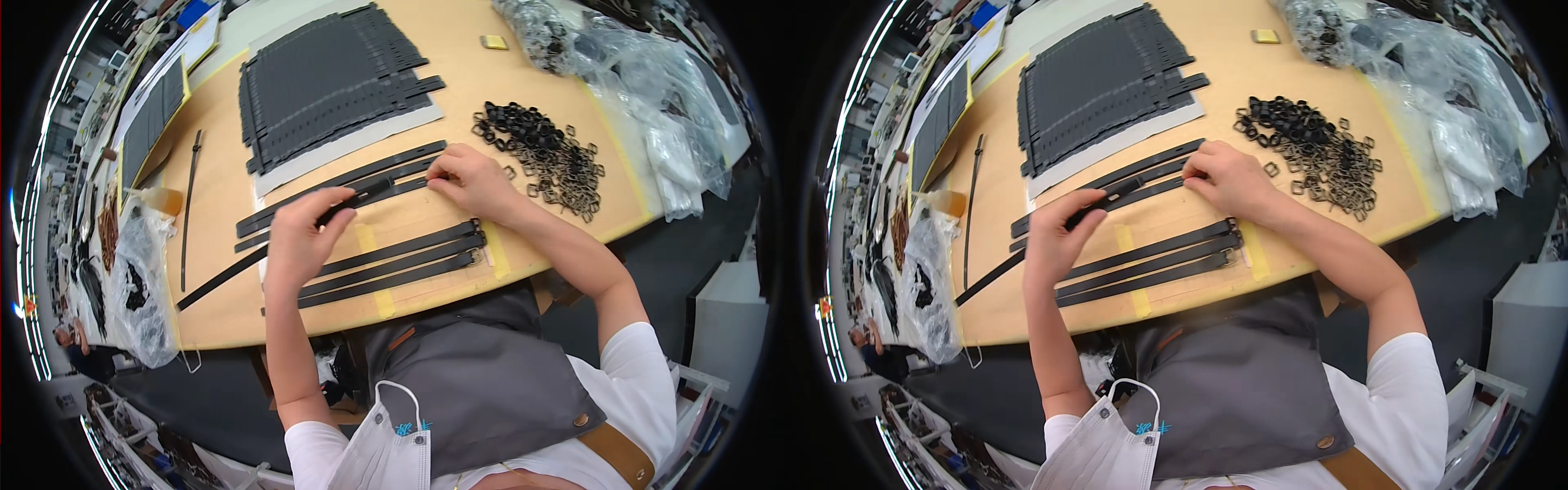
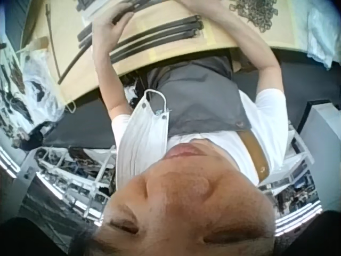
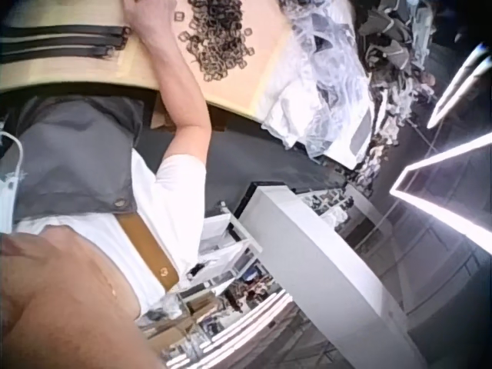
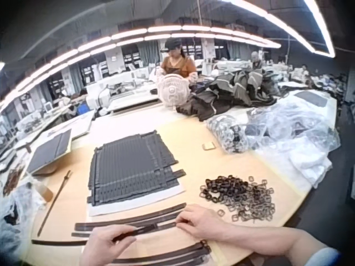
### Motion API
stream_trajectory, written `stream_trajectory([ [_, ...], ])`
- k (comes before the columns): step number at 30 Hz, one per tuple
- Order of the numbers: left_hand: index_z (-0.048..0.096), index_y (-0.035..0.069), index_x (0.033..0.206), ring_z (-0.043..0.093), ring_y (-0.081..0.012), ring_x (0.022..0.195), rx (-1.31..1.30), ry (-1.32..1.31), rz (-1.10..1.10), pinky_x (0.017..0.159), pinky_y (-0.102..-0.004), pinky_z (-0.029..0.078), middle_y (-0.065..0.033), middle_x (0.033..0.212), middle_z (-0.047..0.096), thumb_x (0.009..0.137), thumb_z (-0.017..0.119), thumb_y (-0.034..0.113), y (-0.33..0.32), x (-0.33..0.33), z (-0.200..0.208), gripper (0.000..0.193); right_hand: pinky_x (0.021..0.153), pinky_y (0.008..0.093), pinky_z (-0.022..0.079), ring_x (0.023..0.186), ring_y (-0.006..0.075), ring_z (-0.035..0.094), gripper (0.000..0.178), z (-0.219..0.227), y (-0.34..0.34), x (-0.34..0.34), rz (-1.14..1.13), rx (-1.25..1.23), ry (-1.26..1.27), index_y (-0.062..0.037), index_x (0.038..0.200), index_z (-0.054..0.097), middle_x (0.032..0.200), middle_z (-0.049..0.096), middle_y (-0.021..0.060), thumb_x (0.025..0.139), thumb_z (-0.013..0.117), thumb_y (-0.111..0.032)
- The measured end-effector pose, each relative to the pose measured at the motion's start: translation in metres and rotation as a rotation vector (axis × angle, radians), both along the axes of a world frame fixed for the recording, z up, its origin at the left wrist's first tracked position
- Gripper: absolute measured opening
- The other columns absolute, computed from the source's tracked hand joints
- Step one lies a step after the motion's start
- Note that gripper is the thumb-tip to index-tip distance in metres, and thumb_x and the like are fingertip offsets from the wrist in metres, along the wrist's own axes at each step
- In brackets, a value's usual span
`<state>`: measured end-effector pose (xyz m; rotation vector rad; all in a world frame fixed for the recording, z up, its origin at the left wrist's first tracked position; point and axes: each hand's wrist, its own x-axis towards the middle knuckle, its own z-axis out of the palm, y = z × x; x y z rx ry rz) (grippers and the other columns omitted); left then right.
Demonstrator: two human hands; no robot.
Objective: The person repeatedly picks up black leather straps and metal buckles from a workbench, inserts the buckle prong through the strap's end, and secures it by hand. Completed straps are placed in a growing stack on the table.
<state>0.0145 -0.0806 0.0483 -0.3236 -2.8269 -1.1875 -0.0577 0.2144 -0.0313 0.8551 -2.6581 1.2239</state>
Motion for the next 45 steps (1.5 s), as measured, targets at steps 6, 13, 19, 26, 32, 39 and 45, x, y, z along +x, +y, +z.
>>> stream_trajectory([
  [6,0.076,0.004,0.119,0.073,-0.0222,0.092,0.025,-0.107,-0.169,0.082,-0.0323,0.056,-0.0125,0.109,0.079,0.089,0.082,0.012,0.051,-0.018,-0.024,0.031,0.079,0.0343,0.057,0.085,0.0221,0.071,0.013,0.028,0.044,-0.020,-0.213,-0.139,-0.042,-0.0042,0.101,0.075,0.091,0.073,0.0091,0.093,0.075,-0.015],
  [13,0.073,0.001,0.115,0.071,-0.0239,0.093,0.049,-0.016,-0.201,0.078,-0.0335,0.055,-0.0126,0.103,0.075,0.092,0.079,0.013,0.068,-0.030,-0.034,0.027,0.087,0.0381,0.056,0.095,0.0230,0.068,0.019,0.043,0.084,-0.017,-0.345,0.353,-0.007,-0.0091,0.107,0.073,0.094,0.073,0.0065,0.092,0.075,-0.020],
  [19,0.070,0.001,0.114,0.073,-0.0252,0.097,0.136,0.018,-0.197,0.071,-0.0328,0.057,-0.0125,0.111,0.075,0.092,0.076,0.011,0.080,-0.031,-0.035,0.024,0.082,0.0354,0.057,0.093,0.0184,0.068,0.022,0.028,0.078,-0.026,-0.180,0.233,-0.089,-0.0112,0.112,0.073,0.097,0.074,0.0053,0.092,0.077,-0.020],
  [26,0.074,0.004,0.116,0.074,-0.0159,0.091,0.302,0.134,-0.111,0.061,-0.0259,0.052,-0.0088,0.106,0.077,0.090,0.079,0.008,0.073,-0.028,-0.040,0.026,0.075,0.0173,0.057,0.084,0.0034,0.066,0.027,0.041,0.043,-0.022,0.152,-0.873,-1.115,-0.0009,0.130,0.065,0.102,0.070,0.0003,0.108,0.063,-0.017],
  [32,0.076,0.003,0.113,0.063,-0.0060,0.074,0.294,0.175,-0.087,0.060,-0.0212,0.046,-0.0023,0.090,0.075,0.087,0.081,0.005,0.074,-0.031,-0.039,0.026,0.071,0.0207,0.054,0.079,0.0050,0.062,0.030,0.018,0.023,-0.019,0.227,-0.946,-1.151,-0.0020,0.125,0.068,0.092,0.063,-0.0016,0.110,0.060,-0.027],
  [39,0.075,0.003,0.111,0.074,-0.0206,0.081,0.154,0.204,-0.081,0.064,-0.0305,0.057,-0.0103,0.099,0.076,0.089,0.079,0.007,0.074,-0.028,-0.041,0.023,0.067,0.0209,0.051,0.076,0.0035,0.060,0.028,0.008,0.010,-0.012,0.106,-0.705,-0.819,-0.0036,0.119,0.069,0.088,0.065,-0.0026,0.107,0.067,-0.028],
  [45,0.070,0.003,0.118,0.075,-0.0253,0.085,0.209,0.152,-0.155,0.068,-0.0329,0.059,-0.0117,0.099,0.075,0.089,0.082,0.010,0.082,-0.027,-0.047,0.032,0.064,0.0179,0.048,0.075,0.0022,0.064,0.043,0.010,-0.003,0.002,0.043,-0.657,-0.792,-0.0071,0.125,0.059,0.090,0.072,-0.0048,0.094,0.084,-0.023],
])
